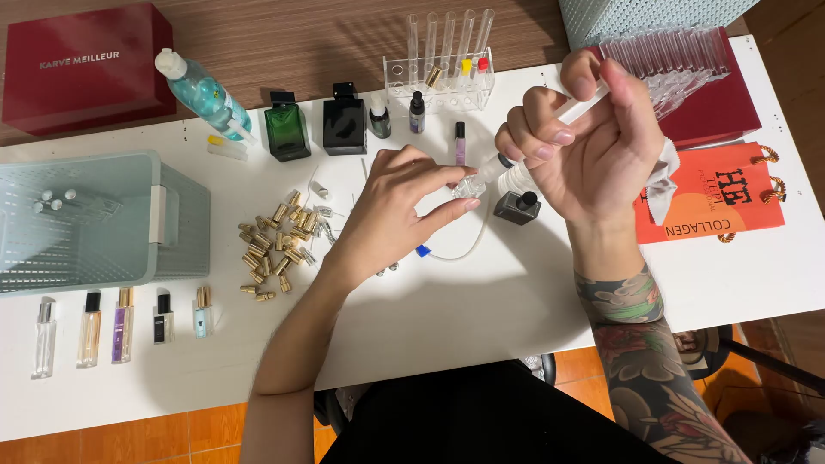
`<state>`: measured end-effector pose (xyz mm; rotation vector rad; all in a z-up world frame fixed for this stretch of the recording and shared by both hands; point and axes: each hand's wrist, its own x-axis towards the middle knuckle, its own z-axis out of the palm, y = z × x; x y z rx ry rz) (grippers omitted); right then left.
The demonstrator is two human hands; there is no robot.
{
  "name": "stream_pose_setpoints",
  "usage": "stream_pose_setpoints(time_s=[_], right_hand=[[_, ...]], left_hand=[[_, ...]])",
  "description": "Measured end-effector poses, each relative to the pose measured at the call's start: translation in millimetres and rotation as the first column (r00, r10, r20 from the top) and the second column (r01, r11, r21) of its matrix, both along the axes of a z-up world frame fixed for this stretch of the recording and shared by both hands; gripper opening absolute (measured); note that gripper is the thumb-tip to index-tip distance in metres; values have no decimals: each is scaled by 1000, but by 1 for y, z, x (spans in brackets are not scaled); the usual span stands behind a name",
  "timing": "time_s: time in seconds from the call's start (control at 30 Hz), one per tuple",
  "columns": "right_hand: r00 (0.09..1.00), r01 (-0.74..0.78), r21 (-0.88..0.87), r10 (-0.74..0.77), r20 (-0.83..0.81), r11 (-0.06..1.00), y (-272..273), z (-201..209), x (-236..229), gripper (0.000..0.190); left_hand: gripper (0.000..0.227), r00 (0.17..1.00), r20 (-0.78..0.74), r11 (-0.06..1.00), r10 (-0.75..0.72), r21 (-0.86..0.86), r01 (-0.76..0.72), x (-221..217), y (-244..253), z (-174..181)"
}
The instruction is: The recorder fills small perfume bottles with a syringe and wipes them with a cloth.
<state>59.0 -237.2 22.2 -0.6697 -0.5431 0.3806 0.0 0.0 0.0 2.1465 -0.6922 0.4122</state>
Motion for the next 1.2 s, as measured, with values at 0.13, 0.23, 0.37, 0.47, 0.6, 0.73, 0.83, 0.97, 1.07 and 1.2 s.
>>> stream_pose_setpoints(time_s=[0.13,0.23,0.37,0.47,0.6,0.73,0.83,0.97,1.07,1.2], right_hand=[[1000,-22,3,22,14,1000,-1,-2,2,36],[1000,-22,12,22,-7,1000,1,-2,3,29],[1000,-5,-20,6,22,1000,2,1,2,19],[1000,5,-32,-4,11,999,2,2,0,15],[999,8,-41,-6,49,999,2,1,1,12],[996,28,-41,-24,91,999,1,-4,3,15],[996,22,-30,-19,83,999,0,-4,3,10],[995,72,-16,-70,72,997,4,-2,-3,13],[982,137,-44,-130,136,990,11,-4,-3,17],[871,328,-203,-211,445,923,19,-11,-3,32]], left_hand=[[31,1000,26,1000,4,7,-4,0,0,0],[31,1000,-6,1000,2,13,-2,0,0,0],[31,1000,0,1000,6,9,-6,0,0,-1],[31,1000,1,1000,6,13,-6,0,0,-1],[31,1000,26,1000,-1,8,1,0,0,0],[32,998,70,1000,6,12,-7,2,1,-4],[33,995,97,1000,6,2,-6,0,0,-3],[34,999,42,1000,10,-11,-9,-1,-1,-1],[33,999,43,999,27,-22,-26,0,0,-1],[33,998,7,997,67,-38,-67,4,3,-5]])
